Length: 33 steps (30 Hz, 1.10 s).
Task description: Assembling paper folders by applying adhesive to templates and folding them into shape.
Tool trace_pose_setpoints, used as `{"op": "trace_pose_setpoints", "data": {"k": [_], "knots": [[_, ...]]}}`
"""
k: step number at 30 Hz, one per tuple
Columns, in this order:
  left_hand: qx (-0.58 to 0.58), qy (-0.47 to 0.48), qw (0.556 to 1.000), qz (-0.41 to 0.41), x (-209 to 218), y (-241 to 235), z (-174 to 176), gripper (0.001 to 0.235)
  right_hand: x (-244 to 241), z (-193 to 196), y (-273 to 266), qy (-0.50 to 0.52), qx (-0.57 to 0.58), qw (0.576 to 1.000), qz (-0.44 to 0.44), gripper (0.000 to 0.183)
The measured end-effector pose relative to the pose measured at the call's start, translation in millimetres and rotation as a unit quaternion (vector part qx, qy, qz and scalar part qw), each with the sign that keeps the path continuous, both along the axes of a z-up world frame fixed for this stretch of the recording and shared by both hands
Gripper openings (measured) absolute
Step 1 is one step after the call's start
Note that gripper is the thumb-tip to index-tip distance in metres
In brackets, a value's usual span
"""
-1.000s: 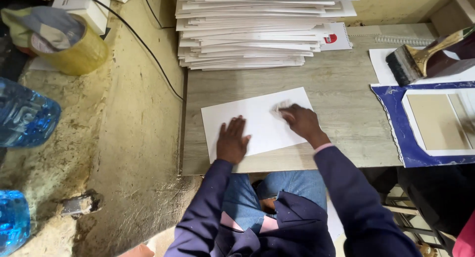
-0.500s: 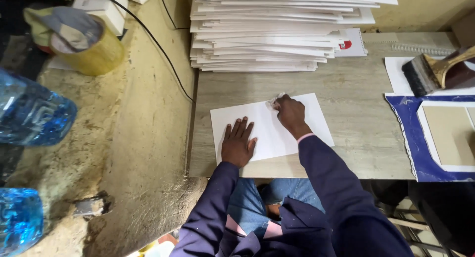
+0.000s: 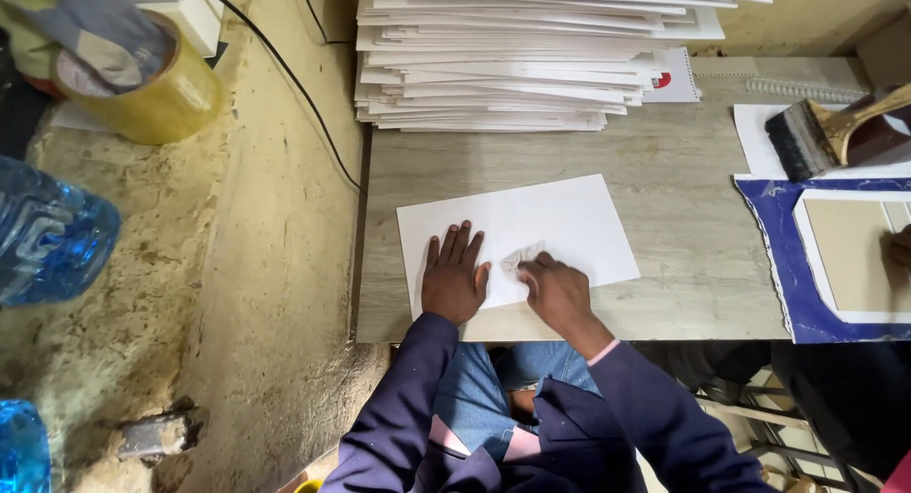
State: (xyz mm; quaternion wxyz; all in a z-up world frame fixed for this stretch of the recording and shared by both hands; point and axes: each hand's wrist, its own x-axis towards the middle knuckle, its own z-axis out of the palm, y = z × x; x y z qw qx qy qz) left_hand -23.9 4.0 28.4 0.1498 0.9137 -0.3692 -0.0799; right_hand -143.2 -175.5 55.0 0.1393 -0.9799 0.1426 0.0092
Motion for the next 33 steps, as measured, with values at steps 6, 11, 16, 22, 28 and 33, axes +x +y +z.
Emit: {"op": "trace_pose_setpoints", "data": {"k": [6, 11, 16, 22, 28, 33], "knots": [[-0.021, 0.014, 1.000, 0.004, -2, -1, 1, 0.059, 114, -28, -40, -0.047, 0.016, 0.998, -0.037, 0.022], [-0.056, -0.009, 0.997, 0.054, -2, 2, -6, 0.059, 145, -22, -35, -0.052, -0.008, 0.998, -0.044, 0.022], [-0.083, -0.019, 0.990, 0.109, -3, 3, -11, 0.058, 68, -17, 9, -0.026, 0.028, 0.999, -0.014, 0.035], [-0.087, -0.062, 0.988, 0.110, -4, -2, -24, 0.056, 12, -8, 37, -0.025, 0.019, 0.999, 0.040, 0.031], [-0.098, -0.094, 0.984, 0.118, 0, -3, -28, 0.055, 102, -28, 14, -0.086, -0.027, 0.996, 0.023, 0.023], [-0.124, -0.076, 0.982, 0.121, -3, 3, -23, 0.056, 160, -59, -58, -0.093, -0.109, 0.988, -0.058, 0.029]]}}
